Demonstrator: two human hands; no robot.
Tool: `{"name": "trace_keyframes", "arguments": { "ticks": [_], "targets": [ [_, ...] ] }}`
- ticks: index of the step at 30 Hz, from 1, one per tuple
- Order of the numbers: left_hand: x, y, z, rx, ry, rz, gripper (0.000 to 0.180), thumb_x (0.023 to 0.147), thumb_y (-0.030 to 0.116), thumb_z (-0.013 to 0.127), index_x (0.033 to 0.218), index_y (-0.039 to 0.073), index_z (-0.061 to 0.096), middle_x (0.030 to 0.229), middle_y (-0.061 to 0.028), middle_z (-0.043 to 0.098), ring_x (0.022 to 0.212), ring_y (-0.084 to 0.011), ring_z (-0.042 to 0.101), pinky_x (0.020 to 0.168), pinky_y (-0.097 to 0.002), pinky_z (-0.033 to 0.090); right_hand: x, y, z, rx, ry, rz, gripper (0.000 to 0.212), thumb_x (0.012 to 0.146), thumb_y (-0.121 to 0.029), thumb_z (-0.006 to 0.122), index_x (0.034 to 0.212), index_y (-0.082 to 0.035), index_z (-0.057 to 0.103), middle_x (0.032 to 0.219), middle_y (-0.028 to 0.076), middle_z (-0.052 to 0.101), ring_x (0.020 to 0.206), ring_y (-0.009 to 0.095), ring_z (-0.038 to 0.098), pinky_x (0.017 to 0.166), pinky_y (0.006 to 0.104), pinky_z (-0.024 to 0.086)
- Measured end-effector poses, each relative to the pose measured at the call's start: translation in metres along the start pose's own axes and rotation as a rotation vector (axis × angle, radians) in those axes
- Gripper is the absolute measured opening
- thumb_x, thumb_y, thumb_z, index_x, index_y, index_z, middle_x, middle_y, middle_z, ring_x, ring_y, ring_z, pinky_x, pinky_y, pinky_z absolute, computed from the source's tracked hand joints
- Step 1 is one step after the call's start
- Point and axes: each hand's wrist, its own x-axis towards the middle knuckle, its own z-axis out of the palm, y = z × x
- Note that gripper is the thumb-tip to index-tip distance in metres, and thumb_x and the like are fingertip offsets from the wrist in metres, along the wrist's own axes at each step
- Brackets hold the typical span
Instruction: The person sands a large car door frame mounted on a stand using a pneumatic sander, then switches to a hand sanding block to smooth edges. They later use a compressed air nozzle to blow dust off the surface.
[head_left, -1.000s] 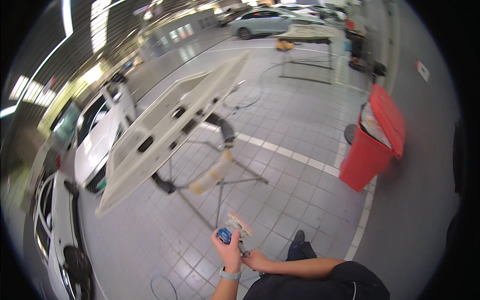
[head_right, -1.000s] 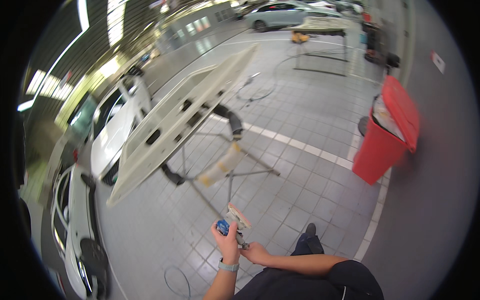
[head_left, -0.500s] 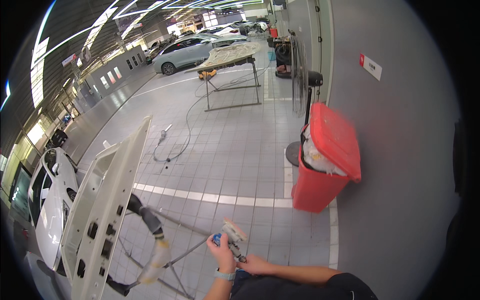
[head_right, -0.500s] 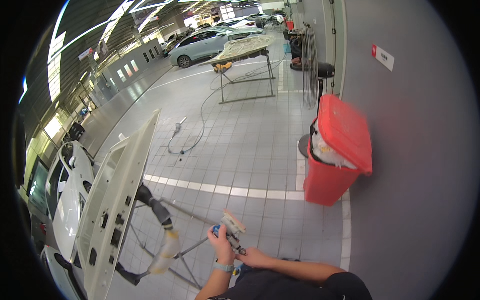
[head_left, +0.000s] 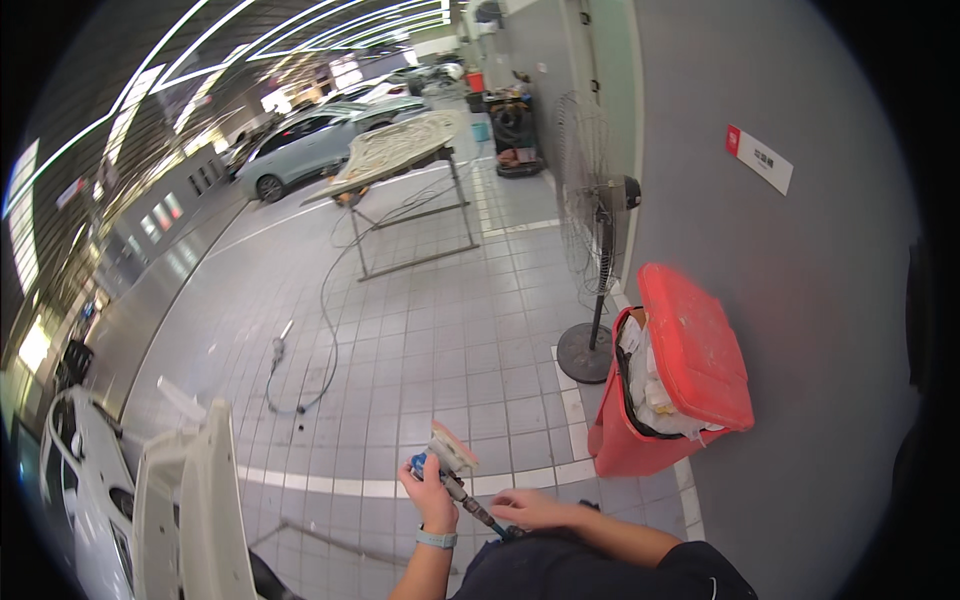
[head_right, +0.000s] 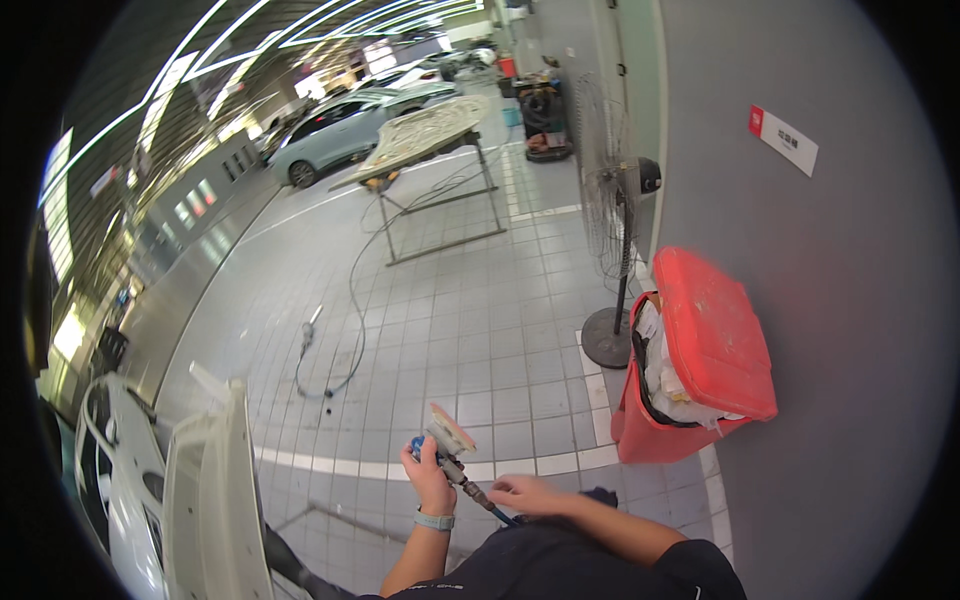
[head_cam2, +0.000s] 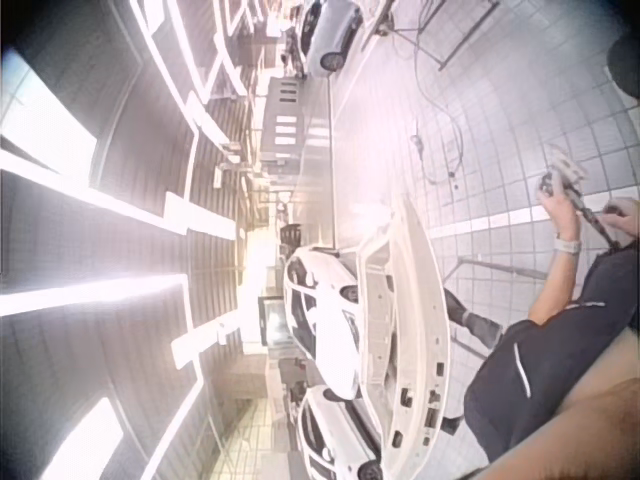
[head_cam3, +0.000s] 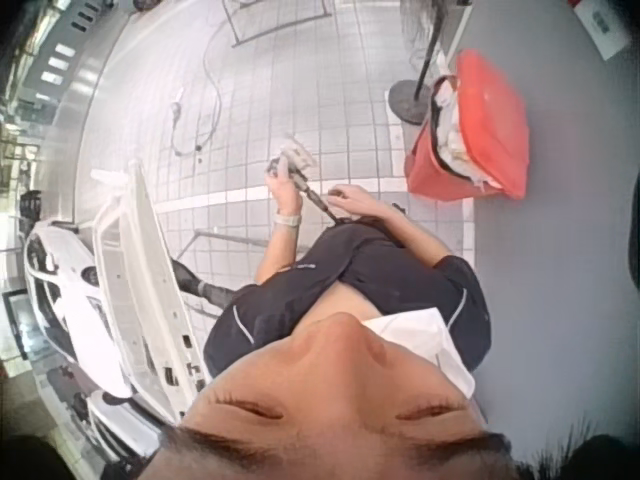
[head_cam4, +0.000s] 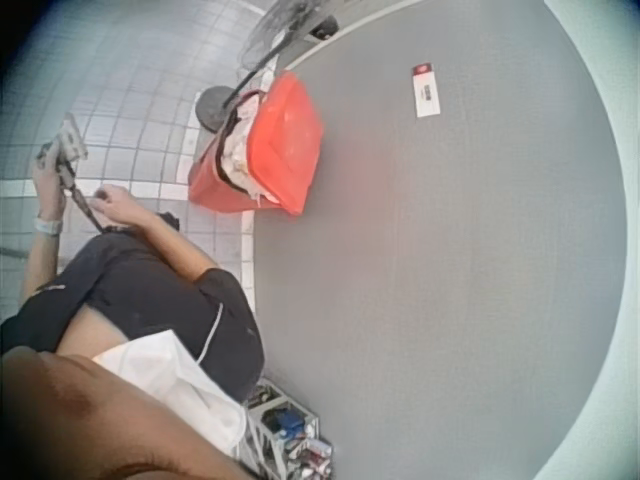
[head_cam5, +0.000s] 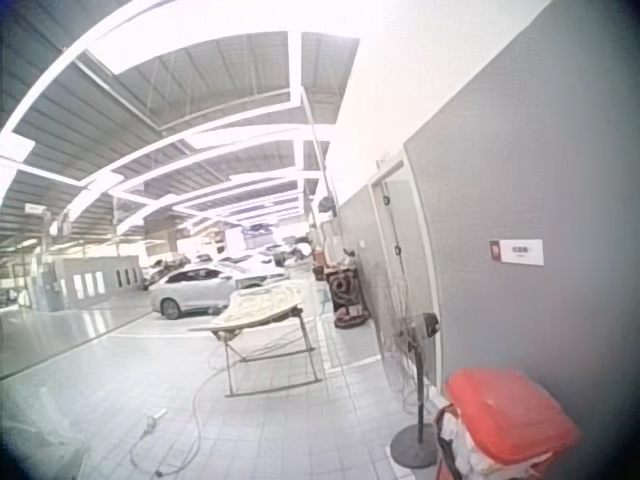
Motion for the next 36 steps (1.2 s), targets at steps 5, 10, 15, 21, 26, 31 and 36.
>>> {"name": "trace_keyframes", "arguments": {
  "ticks": [5, 10, 15, 21, 26, 31, 36],
  "targets": [
    [0.099, 0.011, 0.014, 0.03, -0.006, -0.025, 0.045, 0.098, 0.024, 0.063, 0.13, 0.008, 0.036, 0.094, -0.0093, 0.057, 0.064, -0.0188, 0.058, 0.048, -0.035, 0.051, -0.016, 0.003, -0.204, 0.174, 0.934, 0.087, 0.027, 0.1, -0.03, 0.062, 0.096, -0.005, 0.07, 0.077, 0.001, 0.067, 0.066, 0.008, 0.061, 0.058, 0.0271, 0.048],
    [0.178, -0.018, 0.027, 0.025, 0.209, -0.043, 0.035, 0.098, 0.023, 0.06, 0.124, 0.009, 0.042, 0.095, -0.0074, 0.057, 0.072, -0.0173, 0.058, 0.052, -0.0333, 0.051, -0.003, 0.015, -0.436, 0.131, 1.391, 0.078, 0.023, 0.096, -0.022, 0.062, 0.079, -0.006, 0.062, 0.067, 0.002, 0.062, 0.054, 0.01, 0.058, 0.048, 0.0254, 0.043],
    [0.253, -0.057, 0.049, 0.03, 0.41, 0.058, 0.037, 0.097, 0.03, 0.059, 0.123, 0.011, 0.041, 0.097, -0.0099, 0.059, 0.068, -0.0203, 0.059, 0.047, -0.037, 0.049, 0.079, 0.065, -0.631, -0.479, 1.317, 0.279, 0.025, 0.088, -0.024, 0.068, 0.093, 0.0, 0.067, 0.08, 0.013, 0.07, 0.072, 0.025, 0.069, 0.063, 0.0387, 0.054],
    [0.33, -0.041, 0.11, 0.06, 0.645, 0.105, 0.042, 0.096, 0.037, 0.058, 0.124, 0.011, 0.04, 0.099, -0.0101, 0.059, 0.067, -0.0214, 0.059, 0.044, -0.0384, 0.046, 0.192, 0.156, -0.813, -0.83, 1.257, 0.671, 0.036, 0.086, -0.027, 0.071, 0.113, -0.003, 0.067, 0.116, 0.023, 0.069, 0.107, 0.042, 0.066, 0.09, 0.0498, 0.054],
    [0.369, -0.018, 0.162, -0.002, 0.759, 0.208, 0.042, 0.097, 0.028, 0.06, 0.129, 0.009, 0.04, 0.091, -0.0097, 0.059, 0.062, -0.0198, 0.059, 0.044, -0.0359, 0.047, 0.233, 0.181, -0.869, -0.724, 0.984, 0.338, 0.043, 0.094, -0.013, 0.058, 0.135, 0.004, 0.056, 0.121, 0.026, 0.068, 0.113, 0.039, 0.066, 0.092, 0.0453, 0.052],
    [0.432, -0.026, 0.178, 0.047, 0.776, 0.268, 0.043, 0.096, 0.029, 0.063, 0.127, 0.007, 0.042, 0.088, -0.0088, 0.058, 0.06, -0.0192, 0.058, 0.043, -0.0353, 0.046, 0.227, 0.2, -0.895, -0.771, 0.843, 0.799, 0.035, 0.097, -0.017, 0.059, 0.12, 0.009, 0.056, 0.092, 0.019, 0.067, 0.083, 0.024, 0.067, 0.069, 0.0401, 0.054],
    [0.487, -0.03, 0.216, -0.017, 0.748, 0.156, 0.045, 0.095, 0.029, 0.065, 0.126, 0.006, 0.043, 0.091, -0.0082, 0.057, 0.064, -0.0173, 0.057, 0.046, -0.0342, 0.047, 0.206, 0.231, -0.908, -0.871, 0.953, 0.914, 0.043, 0.093, -0.019, 0.066, 0.124, 0.008, 0.054, 0.098, 0.019, 0.066, 0.089, 0.025, 0.067, 0.075, 0.0401, 0.054]
  ]
}}
